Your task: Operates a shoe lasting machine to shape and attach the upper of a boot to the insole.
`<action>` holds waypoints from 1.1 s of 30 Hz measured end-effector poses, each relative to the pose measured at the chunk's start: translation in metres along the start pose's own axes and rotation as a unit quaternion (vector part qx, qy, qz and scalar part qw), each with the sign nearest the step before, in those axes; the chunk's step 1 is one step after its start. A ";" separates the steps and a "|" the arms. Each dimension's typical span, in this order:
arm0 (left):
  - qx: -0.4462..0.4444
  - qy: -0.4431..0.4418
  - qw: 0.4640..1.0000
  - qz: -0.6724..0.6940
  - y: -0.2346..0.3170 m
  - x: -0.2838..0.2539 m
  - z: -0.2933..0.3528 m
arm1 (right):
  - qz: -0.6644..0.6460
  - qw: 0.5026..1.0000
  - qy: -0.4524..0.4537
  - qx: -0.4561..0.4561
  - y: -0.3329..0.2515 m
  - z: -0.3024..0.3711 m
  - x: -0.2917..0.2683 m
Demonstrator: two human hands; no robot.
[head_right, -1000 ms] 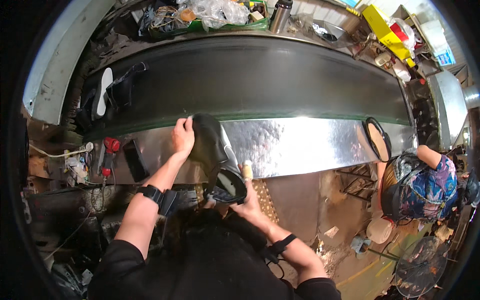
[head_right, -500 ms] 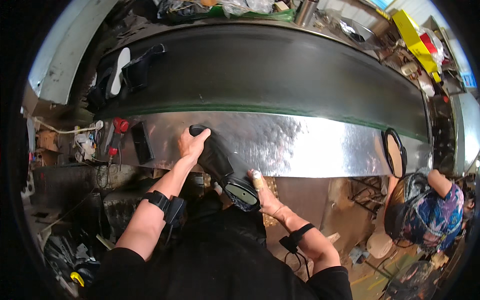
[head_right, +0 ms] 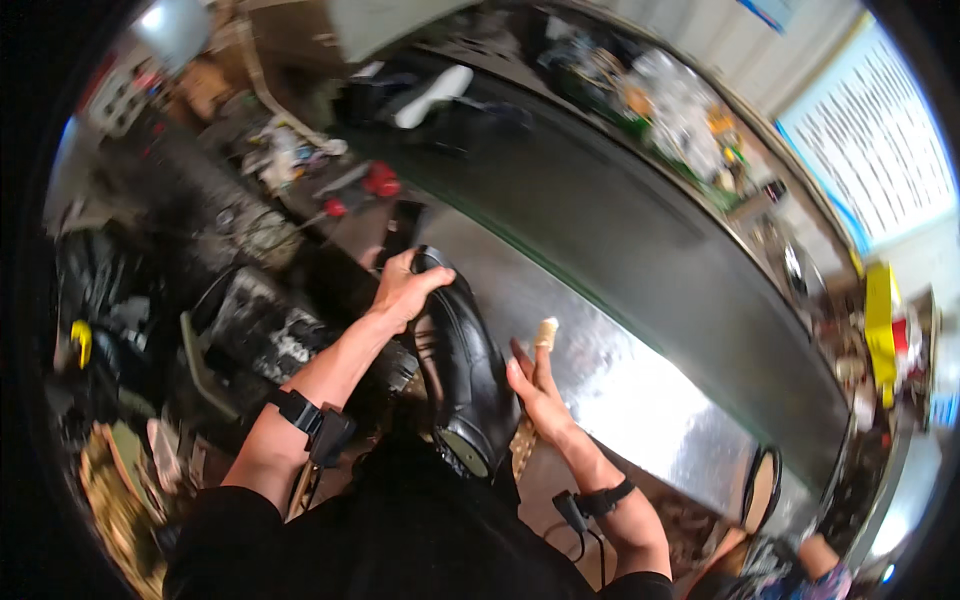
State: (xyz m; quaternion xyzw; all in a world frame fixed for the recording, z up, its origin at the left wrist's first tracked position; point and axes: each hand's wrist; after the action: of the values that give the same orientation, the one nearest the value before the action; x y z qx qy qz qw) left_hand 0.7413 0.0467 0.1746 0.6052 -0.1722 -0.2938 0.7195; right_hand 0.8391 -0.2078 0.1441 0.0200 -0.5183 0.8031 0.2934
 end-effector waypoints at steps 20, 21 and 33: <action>0.013 0.728 0.636 -0.257 -0.014 -0.488 0.279 | 0.040 0.975 -0.214 -0.041 0.022 -0.059 0.435; 0.007 0.699 0.673 -0.242 -0.021 -0.501 0.287 | 0.042 0.974 -0.221 -0.030 0.027 -0.060 0.452; 0.116 0.498 0.859 0.023 -0.096 -0.493 0.394 | -0.050 0.954 -0.275 0.108 0.046 -0.073 0.597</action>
State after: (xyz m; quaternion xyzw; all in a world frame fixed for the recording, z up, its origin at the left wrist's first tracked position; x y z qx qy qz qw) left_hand 0.1047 0.0457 0.2164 0.7455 0.1626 0.0861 0.6406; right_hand 0.3422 0.1098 0.2734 0.2979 -0.4876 0.8017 0.1756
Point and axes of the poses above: each hand's wrist, its own z-axis away from the middle knuckle, its own x-axis out of the palm, y = z × x, and after that the axes turned 3 degrees about x, right-handed
